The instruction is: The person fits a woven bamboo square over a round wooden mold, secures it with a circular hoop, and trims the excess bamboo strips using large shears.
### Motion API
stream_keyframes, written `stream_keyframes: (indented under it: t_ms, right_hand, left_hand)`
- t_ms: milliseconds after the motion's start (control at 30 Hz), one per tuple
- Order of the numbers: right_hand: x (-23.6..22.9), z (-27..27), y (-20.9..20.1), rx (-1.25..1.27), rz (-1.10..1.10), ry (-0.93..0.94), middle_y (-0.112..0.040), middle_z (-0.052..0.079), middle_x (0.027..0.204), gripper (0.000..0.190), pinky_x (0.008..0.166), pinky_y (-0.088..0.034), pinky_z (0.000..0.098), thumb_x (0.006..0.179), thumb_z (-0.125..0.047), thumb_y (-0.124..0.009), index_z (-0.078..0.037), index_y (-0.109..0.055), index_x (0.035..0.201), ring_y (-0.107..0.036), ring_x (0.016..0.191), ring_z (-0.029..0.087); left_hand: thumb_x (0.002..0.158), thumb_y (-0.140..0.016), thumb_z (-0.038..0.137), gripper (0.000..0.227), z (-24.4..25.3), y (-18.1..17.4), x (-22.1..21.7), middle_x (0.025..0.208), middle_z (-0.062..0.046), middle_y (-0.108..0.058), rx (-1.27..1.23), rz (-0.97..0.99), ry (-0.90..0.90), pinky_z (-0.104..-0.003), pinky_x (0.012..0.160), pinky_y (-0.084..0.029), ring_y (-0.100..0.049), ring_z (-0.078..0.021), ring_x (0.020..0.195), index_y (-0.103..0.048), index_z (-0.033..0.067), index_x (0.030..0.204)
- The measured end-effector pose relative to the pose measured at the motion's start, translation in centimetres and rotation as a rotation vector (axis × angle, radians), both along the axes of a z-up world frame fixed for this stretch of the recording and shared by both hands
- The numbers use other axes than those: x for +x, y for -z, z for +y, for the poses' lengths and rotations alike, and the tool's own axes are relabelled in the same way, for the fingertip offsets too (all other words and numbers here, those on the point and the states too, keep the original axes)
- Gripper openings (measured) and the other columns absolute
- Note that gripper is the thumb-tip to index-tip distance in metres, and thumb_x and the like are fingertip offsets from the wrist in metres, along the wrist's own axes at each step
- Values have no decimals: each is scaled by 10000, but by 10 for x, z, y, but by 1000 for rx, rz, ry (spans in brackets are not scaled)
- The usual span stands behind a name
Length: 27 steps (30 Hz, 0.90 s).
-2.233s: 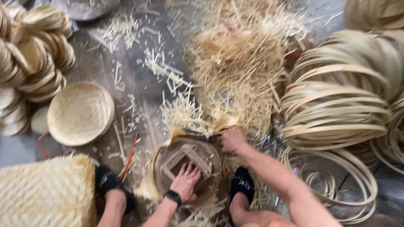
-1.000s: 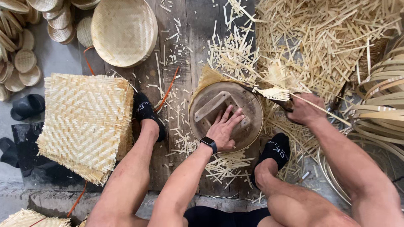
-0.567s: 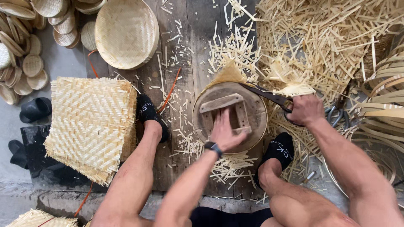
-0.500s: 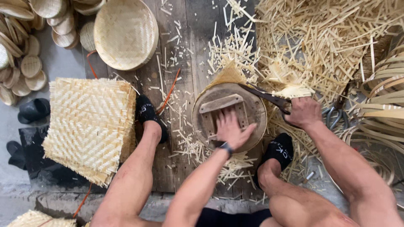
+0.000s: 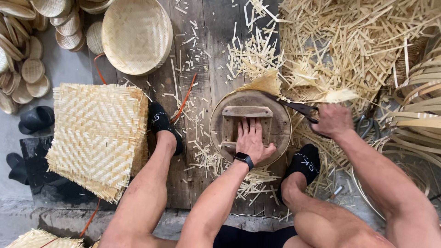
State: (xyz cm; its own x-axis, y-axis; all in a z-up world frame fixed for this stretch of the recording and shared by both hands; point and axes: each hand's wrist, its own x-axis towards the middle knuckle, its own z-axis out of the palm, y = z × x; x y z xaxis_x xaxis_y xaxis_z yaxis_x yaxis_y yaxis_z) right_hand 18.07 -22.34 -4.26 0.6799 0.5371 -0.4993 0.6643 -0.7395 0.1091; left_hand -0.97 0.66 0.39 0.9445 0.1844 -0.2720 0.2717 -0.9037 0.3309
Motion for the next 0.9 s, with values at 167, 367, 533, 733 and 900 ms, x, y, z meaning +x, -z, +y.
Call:
stream_keyframes:
  t_ms: [167, 367, 533, 733, 900]
  right_hand:
    - [9, 44, 8, 247, -199, -106, -603, 53, 666, 550, 497, -486, 295, 696, -620, -727, -81, -638, 762, -561, 589, 157]
    - [-3, -11, 35, 162, 0, 36, -677, 71, 795, 324, 616, -553, 341, 956, -411, -590, -106, -670, 882, -625, 731, 183]
    - [-16, 3, 22, 331, -211, -39, -619, 102, 742, 586, 597, -527, 367, 709, -640, -699, -62, -638, 785, -575, 673, 221]
    - [-11, 15, 20, 113, 59, 87, -583, 38, 710, 495, 533, -525, 345, 860, -574, -669, -88, -613, 791, -512, 607, 164]
    - [4, -27, 22, 169, -7, 25, -578, 16, 667, 306, 578, -464, 322, 875, -436, -669, -151, -621, 772, -496, 596, 132]
  left_hand:
    - [684, -721, 552, 1114, 2, -10, 2, 1567, -322, -343, -19, 42, 1, -596, 1231, -133, -249, -509, 1471, -354, -109, 1502]
    - [655, -726, 551, 1107, 18, -13, -8, 1577, -274, -369, -14, 29, 210, -581, 1237, -151, -258, -472, 1496, -375, -67, 1503]
    - [683, -728, 567, 1097, 15, -11, -6, 1572, -293, -354, 13, 60, 232, -567, 1245, -153, -242, -482, 1494, -367, -67, 1503]
    - [655, -751, 540, 1122, 16, -14, -6, 1578, -283, -343, 8, 44, 230, -559, 1226, -146, -224, -476, 1495, -354, -66, 1512]
    - [650, -782, 504, 1092, 31, -18, -9, 1590, -243, -356, -12, 133, 389, -538, 1256, -160, -234, -437, 1518, -364, -24, 1510]
